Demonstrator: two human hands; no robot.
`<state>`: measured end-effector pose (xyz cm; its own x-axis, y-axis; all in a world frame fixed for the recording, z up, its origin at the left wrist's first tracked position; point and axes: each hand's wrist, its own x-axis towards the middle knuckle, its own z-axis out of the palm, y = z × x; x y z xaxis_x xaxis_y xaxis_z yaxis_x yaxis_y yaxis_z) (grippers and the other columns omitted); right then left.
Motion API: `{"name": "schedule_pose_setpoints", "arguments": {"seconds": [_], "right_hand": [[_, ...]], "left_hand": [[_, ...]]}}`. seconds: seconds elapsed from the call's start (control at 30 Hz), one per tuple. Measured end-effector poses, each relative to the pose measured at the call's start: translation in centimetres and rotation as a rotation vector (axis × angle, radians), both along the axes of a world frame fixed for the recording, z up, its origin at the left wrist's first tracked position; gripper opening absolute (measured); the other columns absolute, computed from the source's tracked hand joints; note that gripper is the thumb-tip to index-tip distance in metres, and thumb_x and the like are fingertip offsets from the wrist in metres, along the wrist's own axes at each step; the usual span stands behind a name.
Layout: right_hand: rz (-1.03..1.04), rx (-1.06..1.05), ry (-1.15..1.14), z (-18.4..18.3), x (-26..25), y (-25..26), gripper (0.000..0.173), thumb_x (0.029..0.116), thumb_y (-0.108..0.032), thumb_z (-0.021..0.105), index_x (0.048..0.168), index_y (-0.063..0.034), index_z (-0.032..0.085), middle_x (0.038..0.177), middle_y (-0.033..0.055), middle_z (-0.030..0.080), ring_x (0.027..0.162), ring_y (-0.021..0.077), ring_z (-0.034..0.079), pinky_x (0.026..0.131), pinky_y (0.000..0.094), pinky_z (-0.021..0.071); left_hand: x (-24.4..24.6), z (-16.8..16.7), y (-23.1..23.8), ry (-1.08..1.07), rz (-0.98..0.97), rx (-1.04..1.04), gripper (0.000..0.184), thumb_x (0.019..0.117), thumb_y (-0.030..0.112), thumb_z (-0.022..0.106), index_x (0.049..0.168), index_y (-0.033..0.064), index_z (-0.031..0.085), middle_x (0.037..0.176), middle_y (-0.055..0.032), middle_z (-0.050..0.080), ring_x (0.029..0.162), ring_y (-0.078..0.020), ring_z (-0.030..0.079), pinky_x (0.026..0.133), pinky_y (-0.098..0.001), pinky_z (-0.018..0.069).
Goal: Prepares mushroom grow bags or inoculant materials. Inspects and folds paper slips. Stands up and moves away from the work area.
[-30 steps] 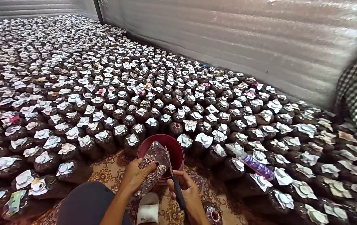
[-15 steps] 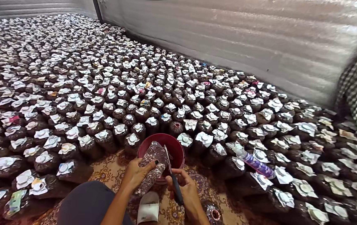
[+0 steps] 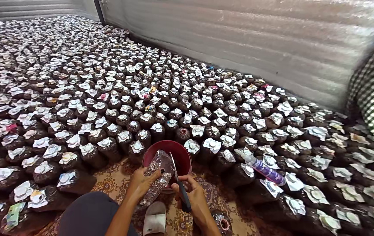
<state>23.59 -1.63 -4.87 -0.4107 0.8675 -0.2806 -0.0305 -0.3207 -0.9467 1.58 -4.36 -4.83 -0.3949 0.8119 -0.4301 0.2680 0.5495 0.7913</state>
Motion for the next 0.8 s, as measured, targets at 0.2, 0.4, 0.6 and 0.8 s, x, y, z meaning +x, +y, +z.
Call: {"name": "schedule_pose_setpoints", "arguments": {"seconds": [0.2, 0.4, 0.6, 0.8], "right_hand": [[-0.113, 0.063, -0.149, -1.4, 4.6, 0.4, 0.052, 0.0866, -0.025, 0.083, 0.130, -0.0029, 0.064, 0.085, 0.0094, 0.071, 0.061, 0.0183, 0.067, 0.056, 0.0342, 0.0600], [-0.698, 0.395, -0.674, -1.3, 22.0, 3.4, 0.050, 0.0949, -0.013, 0.067, 0.142, 0.0003, 0.058, 0.129, 0.0193, 0.067, 0.109, 0.0260, 0.069, 0.094, 0.0442, 0.0574], [-0.688, 0.150, -1.318, -4.0, 33.7, 9.4, 0.054, 0.0976, -0.018, 0.064, 0.148, -0.0014, 0.052, 0.137, 0.0305, 0.057, 0.126, 0.0465, 0.057, 0.106, 0.0614, 0.0452], [-0.452, -0.140, -1.484, -5.8, 36.0, 13.3, 0.043, 0.0994, -0.022, 0.060, 0.136, 0.0007, 0.061, 0.141, 0.0295, 0.054, 0.126, 0.0439, 0.059, 0.102, 0.0599, 0.0491]], "left_hand": [[1.0, 2.8, -0.9, -0.178, 0.107, 0.242, 0.029, 0.1046, 0.031, 0.057, 0.108, 0.0055, 0.071, 0.088, -0.0025, 0.072, 0.079, -0.0095, 0.070, 0.075, -0.0312, 0.0597], [2.9, 4.7, -0.2, -0.346, 0.303, 0.384, 0.060, 0.1099, 0.051, 0.028, 0.155, 0.0129, 0.034, 0.141, -0.0040, 0.057, 0.123, -0.0035, 0.057, 0.103, -0.0323, 0.0514], [4.4, 4.7, 0.7, -0.490, 0.328, 0.528, 0.045, 0.1123, 0.037, 0.030, 0.149, 0.0109, 0.033, 0.118, 0.0084, 0.064, 0.100, 0.0089, 0.063, 0.091, -0.0207, 0.0565], [6.2, 4.0, 1.5, -0.676, 0.226, 0.493, 0.051, 0.1099, 0.049, 0.016, 0.135, 0.0181, 0.048, 0.100, 0.0080, 0.073, 0.090, -0.0027, 0.072, 0.082, -0.0288, 0.0625]]}}
